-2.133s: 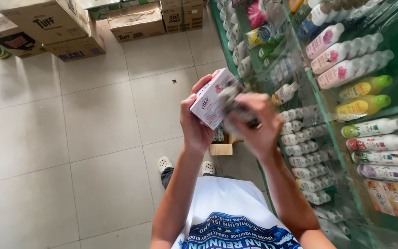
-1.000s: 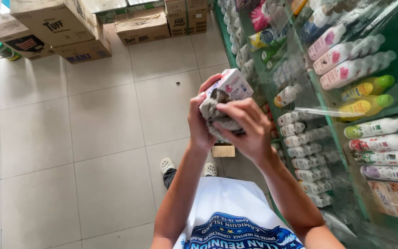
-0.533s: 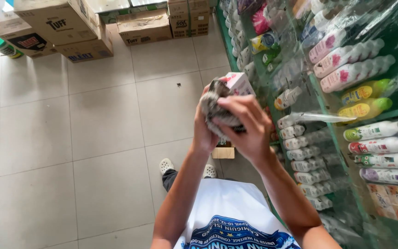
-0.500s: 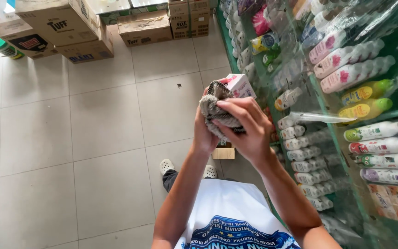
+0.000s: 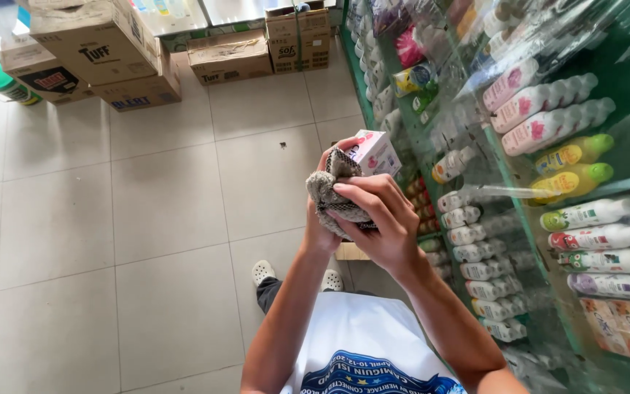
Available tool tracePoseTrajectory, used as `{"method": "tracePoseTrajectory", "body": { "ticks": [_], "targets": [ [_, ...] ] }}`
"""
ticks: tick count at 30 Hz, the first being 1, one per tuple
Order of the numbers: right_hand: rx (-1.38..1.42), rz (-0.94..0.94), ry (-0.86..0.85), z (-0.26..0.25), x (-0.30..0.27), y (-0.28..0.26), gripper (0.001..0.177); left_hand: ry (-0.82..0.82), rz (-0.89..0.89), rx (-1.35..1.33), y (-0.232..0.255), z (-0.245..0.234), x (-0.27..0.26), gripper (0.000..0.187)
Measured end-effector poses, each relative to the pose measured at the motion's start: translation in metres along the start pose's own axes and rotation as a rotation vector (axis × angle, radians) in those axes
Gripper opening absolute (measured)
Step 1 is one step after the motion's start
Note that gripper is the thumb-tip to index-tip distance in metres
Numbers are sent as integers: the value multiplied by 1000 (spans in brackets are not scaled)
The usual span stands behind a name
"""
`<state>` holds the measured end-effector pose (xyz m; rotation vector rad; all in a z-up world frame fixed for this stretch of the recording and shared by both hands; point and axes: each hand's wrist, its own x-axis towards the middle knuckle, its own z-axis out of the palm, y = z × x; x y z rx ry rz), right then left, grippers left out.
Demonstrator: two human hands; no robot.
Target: The person wipes a small white box with a gray cloth in a store aisle. They place the box on a shelf, then pick up another box from a cardboard box on the floor and continue wiping it with the cloth.
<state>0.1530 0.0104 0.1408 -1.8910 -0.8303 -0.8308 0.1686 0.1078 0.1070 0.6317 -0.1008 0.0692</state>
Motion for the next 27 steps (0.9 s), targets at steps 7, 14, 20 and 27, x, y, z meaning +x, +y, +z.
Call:
{"method": "tracePoseTrajectory", "body": {
  "ticks": [7, 14, 20, 27],
  "targets": [
    [-148, 89, 96, -11, 0, 45, 28, 21, -76, -68, -10, -23, 4, 50],
    [-166, 40, 101, -27, -6, 66, 28, -38, -56, -34, 14, -5, 2, 50],
    [-127, 28, 52, -32, -20, 76, 30, -52, -89, -35, 19, -5, 10, 52],
    [-105, 13, 128, -36, -1, 55, 29, -103, -122, -43, 20, 2, 9, 54]
  ]
}}
